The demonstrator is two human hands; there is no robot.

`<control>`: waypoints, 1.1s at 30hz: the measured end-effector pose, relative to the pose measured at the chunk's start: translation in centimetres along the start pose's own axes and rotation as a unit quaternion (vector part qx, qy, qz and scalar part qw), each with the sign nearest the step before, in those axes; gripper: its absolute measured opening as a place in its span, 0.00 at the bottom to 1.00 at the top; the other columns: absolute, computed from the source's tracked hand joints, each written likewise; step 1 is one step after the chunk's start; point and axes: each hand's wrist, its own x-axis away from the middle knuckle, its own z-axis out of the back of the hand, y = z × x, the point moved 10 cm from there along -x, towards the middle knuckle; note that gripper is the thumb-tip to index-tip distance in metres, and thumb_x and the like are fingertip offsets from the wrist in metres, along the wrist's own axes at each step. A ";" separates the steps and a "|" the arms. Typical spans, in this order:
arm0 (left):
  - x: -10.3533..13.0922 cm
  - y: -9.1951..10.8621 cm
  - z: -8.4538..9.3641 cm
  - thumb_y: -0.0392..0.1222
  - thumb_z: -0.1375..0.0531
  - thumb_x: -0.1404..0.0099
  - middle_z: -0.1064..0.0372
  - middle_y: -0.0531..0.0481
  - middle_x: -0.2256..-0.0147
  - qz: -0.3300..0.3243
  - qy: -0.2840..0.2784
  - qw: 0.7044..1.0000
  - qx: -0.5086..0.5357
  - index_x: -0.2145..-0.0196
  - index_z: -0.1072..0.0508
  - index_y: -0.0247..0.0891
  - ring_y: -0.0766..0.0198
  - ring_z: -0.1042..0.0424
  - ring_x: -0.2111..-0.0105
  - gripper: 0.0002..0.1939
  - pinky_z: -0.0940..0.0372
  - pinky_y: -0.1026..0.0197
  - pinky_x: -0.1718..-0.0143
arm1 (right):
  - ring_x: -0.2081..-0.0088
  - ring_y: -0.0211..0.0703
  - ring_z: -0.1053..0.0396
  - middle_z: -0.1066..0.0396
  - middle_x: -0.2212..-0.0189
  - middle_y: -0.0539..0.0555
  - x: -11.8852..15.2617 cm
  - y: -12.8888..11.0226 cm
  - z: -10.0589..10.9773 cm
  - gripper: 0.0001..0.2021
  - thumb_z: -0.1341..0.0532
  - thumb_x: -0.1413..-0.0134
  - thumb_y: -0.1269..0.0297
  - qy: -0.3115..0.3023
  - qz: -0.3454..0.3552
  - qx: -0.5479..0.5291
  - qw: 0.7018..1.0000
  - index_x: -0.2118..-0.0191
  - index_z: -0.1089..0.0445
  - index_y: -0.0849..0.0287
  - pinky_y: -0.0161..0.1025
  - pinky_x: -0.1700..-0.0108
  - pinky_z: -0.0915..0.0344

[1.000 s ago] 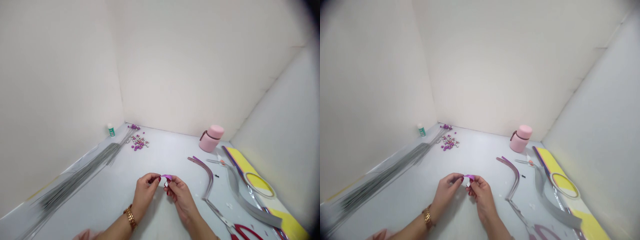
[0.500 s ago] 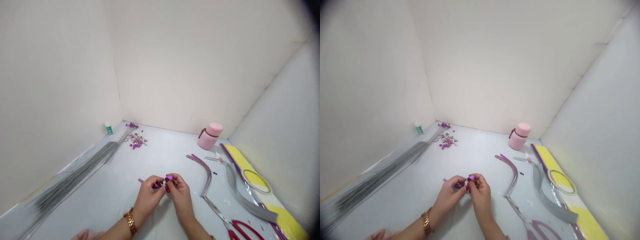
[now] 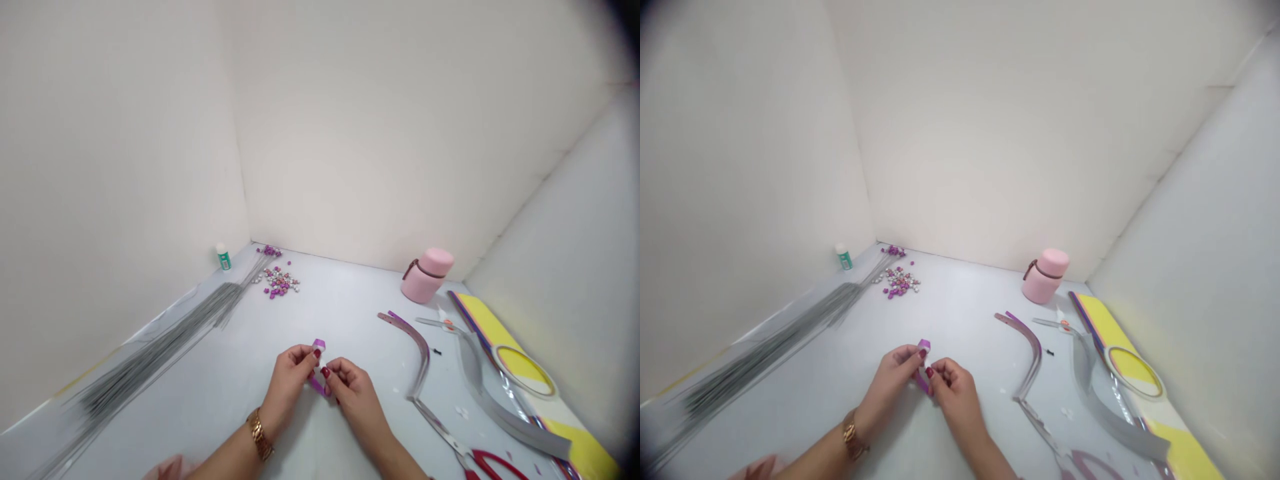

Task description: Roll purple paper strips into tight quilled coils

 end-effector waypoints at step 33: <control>-0.6 -1.5 0.6 0.46 0.40 0.47 0.37 0.54 0.80 0.058 -0.015 0.993 0.100 0.79 0.34 0.34 0.73 0.41 0.82 0.12 0.45 0.69 0.78 | 0.75 0.38 0.38 0.33 0.74 0.51 0.0 -1.7 0.4 0.07 0.38 0.56 0.62 -0.020 0.060 -0.023 0.998 0.68 0.27 0.58 0.35 0.72 0.41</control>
